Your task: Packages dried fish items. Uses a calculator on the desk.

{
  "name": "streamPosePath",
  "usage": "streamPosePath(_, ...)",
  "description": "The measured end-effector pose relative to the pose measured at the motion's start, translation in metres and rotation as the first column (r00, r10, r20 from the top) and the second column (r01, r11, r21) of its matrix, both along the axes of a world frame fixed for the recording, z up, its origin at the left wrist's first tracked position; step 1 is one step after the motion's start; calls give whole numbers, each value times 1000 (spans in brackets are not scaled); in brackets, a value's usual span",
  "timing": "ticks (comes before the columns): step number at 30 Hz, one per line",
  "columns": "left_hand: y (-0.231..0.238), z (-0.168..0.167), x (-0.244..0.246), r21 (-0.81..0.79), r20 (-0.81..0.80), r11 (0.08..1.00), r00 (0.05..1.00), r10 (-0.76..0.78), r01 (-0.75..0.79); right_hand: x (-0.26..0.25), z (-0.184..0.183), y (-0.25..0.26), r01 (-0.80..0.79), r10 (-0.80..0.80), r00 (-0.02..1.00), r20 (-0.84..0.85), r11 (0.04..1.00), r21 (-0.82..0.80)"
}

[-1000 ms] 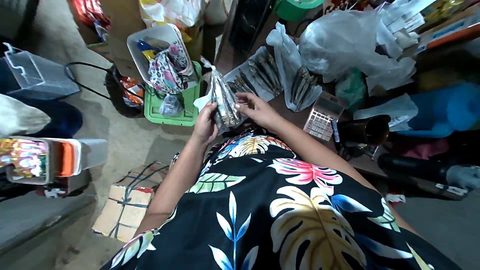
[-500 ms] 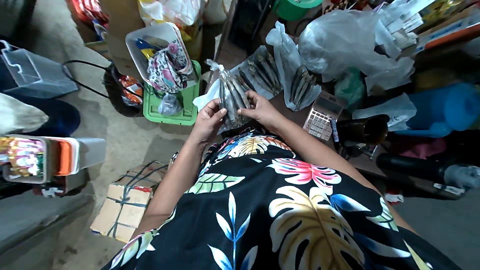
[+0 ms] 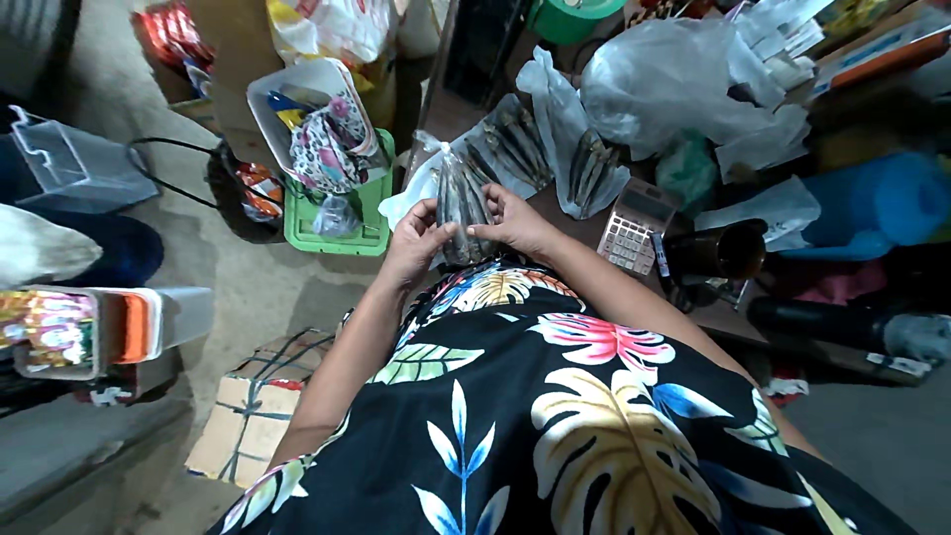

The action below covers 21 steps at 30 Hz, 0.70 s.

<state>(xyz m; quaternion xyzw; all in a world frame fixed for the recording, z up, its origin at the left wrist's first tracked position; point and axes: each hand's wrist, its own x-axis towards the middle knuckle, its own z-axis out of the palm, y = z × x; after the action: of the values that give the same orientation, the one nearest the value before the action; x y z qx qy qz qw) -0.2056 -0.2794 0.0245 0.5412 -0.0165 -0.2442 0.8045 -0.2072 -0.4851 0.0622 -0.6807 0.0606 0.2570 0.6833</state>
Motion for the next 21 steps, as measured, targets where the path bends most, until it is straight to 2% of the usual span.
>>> streamPosePath(5, -8, 3, 0, 119, 73, 992, 996, 41, -50, -2, -3, 5, -24, 24, 1000, 4, 1000, -21)
streamPosePath(11, -2, 2, -3, 147, 134, 987, 990, 46, -66, -3, -5, 9, -57, 57, 998, 19, 998, 23)
streamPosePath(17, 0, -2, -3, 131, 109, 990, 993, 37, -51, -3, -5, 13, -47, 52, 997, 64, 997, -68)
streamPosePath(21, -3, 0, -2, 152, 132, 986, 990, 47, -67, -4, -7, 14, -34, 38, 996, 82, 998, -56)
